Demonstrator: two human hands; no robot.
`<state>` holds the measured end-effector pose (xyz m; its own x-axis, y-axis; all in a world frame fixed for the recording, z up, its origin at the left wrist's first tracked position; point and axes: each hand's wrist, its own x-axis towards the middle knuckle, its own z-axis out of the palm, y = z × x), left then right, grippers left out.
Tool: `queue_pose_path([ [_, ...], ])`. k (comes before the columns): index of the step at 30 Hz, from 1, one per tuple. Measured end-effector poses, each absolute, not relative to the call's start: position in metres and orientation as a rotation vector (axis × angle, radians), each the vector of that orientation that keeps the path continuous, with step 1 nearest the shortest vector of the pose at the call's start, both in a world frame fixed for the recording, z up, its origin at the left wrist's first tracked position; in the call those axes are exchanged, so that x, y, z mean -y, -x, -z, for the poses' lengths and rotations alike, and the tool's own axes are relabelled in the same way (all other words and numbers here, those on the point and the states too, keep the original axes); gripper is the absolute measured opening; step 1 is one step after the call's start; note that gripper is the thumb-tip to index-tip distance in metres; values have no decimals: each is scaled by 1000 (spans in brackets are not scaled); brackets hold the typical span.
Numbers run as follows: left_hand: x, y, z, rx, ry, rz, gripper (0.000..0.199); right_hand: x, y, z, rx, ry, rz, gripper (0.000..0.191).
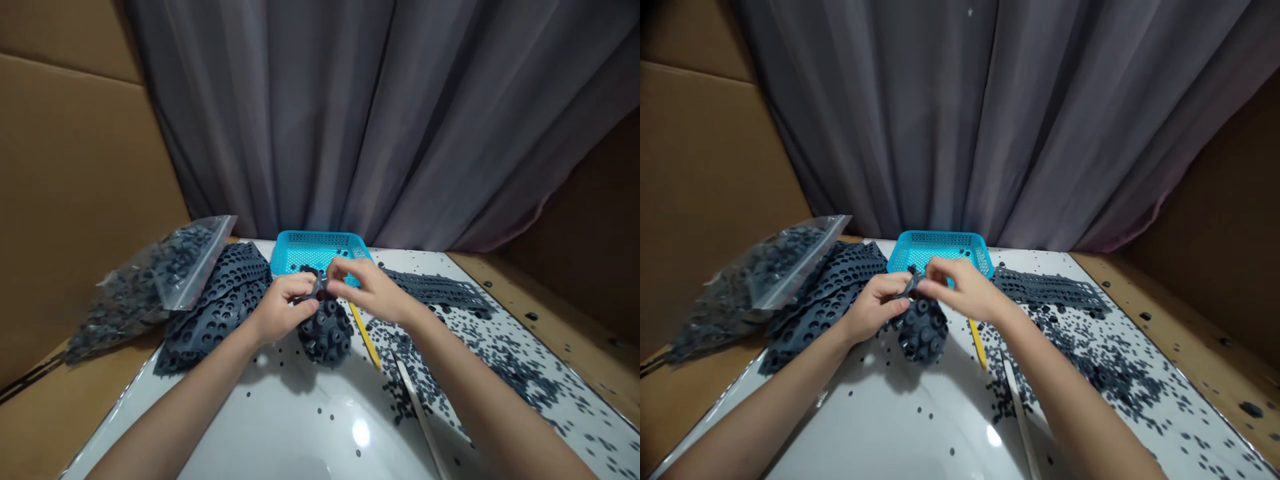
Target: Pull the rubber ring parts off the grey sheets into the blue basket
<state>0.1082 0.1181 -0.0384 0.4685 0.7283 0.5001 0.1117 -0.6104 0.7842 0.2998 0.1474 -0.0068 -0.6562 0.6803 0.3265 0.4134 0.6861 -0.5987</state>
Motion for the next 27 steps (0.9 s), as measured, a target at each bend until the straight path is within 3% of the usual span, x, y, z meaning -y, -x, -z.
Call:
queue_pose_path([
  [5, -112, -109, 39, -650, -2184, -1076, 24, -113, -298, 9, 2491, 964, -447, 26],
  [12, -105, -119, 37, -926, -1948, -822, 45, -97, -303, 11, 2403, 946, -242, 24],
  [15, -98, -124, 35, -801, -1791, -794, 48, -95, -305, 10, 2336, 811, -529, 29],
  [22, -88, -128, 36, -571, -1232, -915, 48, -98, -285, 30, 1552, 420, -1712, 39],
  [27, -90, -129, 42, -633, -1112, -1083, 45, -97, -269, 42, 1121, 423, -1891, 41],
])
